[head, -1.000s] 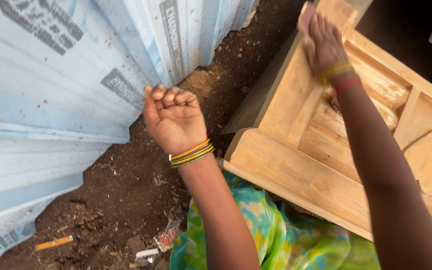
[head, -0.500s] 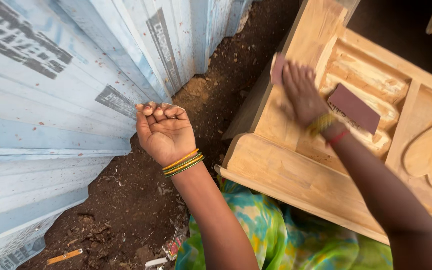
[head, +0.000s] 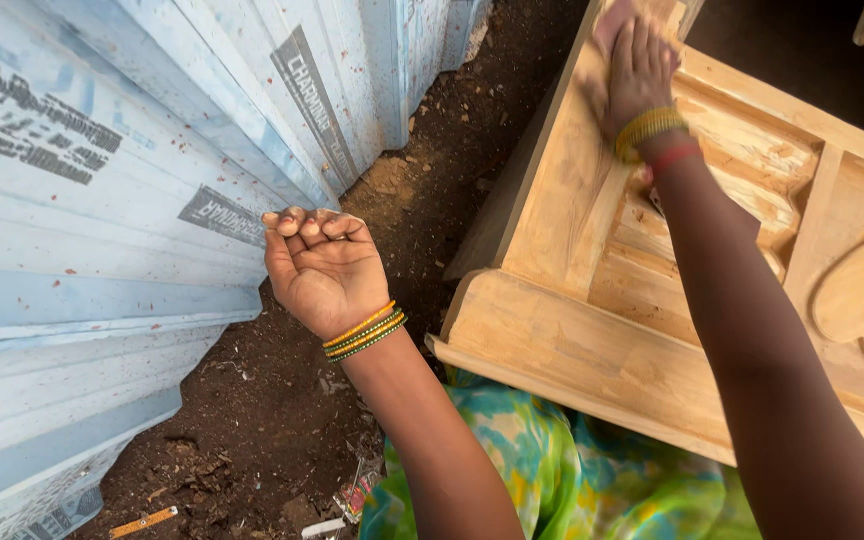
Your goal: The person sits on the ground and sands a wooden tray with a sanding block. They rub the sanding block along the edges and inner compartments of the tray, including a heart-shaped cutout, to smooth the surface.
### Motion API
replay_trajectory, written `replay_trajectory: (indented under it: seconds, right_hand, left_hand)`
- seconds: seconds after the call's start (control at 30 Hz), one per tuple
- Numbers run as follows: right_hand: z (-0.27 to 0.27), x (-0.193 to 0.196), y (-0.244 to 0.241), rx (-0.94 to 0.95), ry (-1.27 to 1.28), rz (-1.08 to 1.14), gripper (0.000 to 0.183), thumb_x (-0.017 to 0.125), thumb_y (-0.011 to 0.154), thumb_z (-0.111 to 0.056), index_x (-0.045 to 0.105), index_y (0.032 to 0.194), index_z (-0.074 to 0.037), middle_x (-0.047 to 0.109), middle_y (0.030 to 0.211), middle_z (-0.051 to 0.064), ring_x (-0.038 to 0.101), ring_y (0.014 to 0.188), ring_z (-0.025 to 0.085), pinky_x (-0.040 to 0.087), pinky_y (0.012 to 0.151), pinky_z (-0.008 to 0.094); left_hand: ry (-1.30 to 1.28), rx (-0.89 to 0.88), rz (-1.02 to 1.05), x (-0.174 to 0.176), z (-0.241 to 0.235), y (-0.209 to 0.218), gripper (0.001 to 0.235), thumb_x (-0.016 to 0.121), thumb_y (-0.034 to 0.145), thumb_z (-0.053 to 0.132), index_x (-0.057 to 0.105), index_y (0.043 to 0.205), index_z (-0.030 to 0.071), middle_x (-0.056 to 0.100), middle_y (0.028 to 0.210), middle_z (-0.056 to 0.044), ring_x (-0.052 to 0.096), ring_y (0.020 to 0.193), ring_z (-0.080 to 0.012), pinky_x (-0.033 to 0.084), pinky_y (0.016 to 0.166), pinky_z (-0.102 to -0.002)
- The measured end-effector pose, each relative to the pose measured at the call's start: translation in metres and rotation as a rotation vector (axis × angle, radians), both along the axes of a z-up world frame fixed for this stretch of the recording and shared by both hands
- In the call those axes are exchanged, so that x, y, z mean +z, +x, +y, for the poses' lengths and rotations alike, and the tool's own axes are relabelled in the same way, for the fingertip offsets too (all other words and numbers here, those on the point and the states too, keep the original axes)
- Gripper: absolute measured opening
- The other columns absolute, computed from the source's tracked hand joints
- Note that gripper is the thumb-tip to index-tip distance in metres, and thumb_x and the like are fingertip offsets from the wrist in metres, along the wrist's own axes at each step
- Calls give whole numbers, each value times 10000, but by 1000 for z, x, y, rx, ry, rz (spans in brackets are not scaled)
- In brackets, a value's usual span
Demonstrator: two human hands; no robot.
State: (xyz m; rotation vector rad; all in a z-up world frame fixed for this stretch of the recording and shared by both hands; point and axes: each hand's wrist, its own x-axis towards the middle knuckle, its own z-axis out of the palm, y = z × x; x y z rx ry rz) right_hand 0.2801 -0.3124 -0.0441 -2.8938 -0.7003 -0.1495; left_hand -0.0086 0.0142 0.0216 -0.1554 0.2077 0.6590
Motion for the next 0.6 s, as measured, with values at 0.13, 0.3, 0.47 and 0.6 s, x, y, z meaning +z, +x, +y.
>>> replay_trajectory:
  seconds: [0.13, 0.3, 0.47, 0.6]
  right_hand:
    - [-16, -2, -92, 25, -180, 76, 970, 343, 1056, -634, 112, 1591, 142, 111, 1660, 384, 76, 1574, 487, 64, 1269, 573]
    - [0, 20, -46, -125, -207, 97, 938, 268, 1056, -644, 95, 1599, 100, 105, 1685, 326, 72, 1569, 441, 15, 1238, 604]
    - [6, 35, 39, -348, -80, 182, 933, 246, 1033, -678, 176, 1630, 35, 191, 1708, 267, 105, 1631, 395, -35, 1294, 606]
    - [7, 31, 20, -260, -194, 2, 977, 245, 1029, -685, 146, 1587, 111, 141, 1672, 336, 82, 1532, 486, -43, 1180, 657]
  left_hand:
    - [-21, -13, 2, -4, 0, -2, 146, 591, 1039, 183, 670, 947, 103, 646, 844, 25, 570, 744, -116, 478, 729, -280]
    - [-11, -5, 42, -4, 2, -8, 133, 600, 1034, 177, 671, 955, 98, 642, 836, 17, 569, 743, -121, 478, 727, -282]
    - [19, 27, 63, 3, 10, -11, 118, 595, 1019, 161, 672, 953, 102, 647, 836, 17, 569, 740, -122, 477, 723, -281]
    - [12, -8, 6, 5, 9, -10, 126, 597, 1034, 165, 673, 950, 109, 653, 841, 27, 568, 736, -119, 482, 736, -287]
